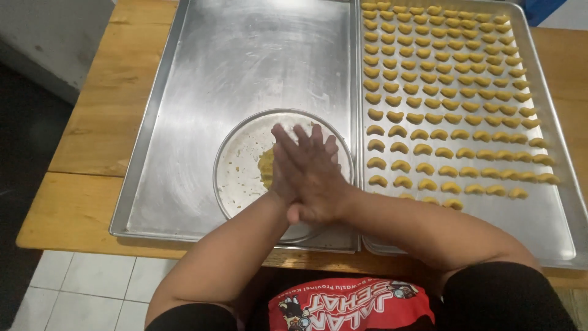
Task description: Forming crescent-shaped cookies from dough and placing them on a baking tray
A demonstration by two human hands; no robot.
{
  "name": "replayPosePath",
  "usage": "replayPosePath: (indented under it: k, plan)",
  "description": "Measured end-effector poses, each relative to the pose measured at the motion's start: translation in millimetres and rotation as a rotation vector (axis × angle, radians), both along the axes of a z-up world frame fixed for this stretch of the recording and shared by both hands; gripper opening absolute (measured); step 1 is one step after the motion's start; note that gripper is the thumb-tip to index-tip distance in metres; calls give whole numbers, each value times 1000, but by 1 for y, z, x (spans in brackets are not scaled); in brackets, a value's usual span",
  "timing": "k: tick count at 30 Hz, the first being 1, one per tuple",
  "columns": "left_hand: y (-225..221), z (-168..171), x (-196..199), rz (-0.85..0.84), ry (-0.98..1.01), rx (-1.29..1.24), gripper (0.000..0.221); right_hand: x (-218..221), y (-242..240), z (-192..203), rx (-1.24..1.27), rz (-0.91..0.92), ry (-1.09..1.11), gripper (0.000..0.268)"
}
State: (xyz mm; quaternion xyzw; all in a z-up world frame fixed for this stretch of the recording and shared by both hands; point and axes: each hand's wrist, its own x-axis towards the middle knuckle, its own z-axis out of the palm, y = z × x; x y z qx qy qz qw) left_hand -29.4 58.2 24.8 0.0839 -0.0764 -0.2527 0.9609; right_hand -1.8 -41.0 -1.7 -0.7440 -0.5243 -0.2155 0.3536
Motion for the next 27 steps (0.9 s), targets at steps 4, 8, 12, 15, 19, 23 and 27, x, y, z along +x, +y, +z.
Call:
replayPosePath:
  k: [4,8,12,15,19,23,27]
  plan:
    - [-13,19,2,47,-32,8,89,6,-32,-18,-65,-100,-24,98]
    - [-56,4,2,80,-3,268,106,27,-64,24,-101,-425,343,108]
    - [-67,-23,40,29,-74,75,95,27,-49,-44,414,-314,228,96]
    - [-70,-25,48,-30,-145,-220,79,12,-69,-6,53,-170,-150,124]
    - [-79,-3,26,-120,-99,94,106,45,-99,-20,-112,-556,79,117]
    - [-149,-61,62,723,-847,-144,135,16,-87,-22,-68,-465,99,121]
    - [-119,-42,50,386,-529,-66,112,-5,-78,-46,9,-231,-138,133]
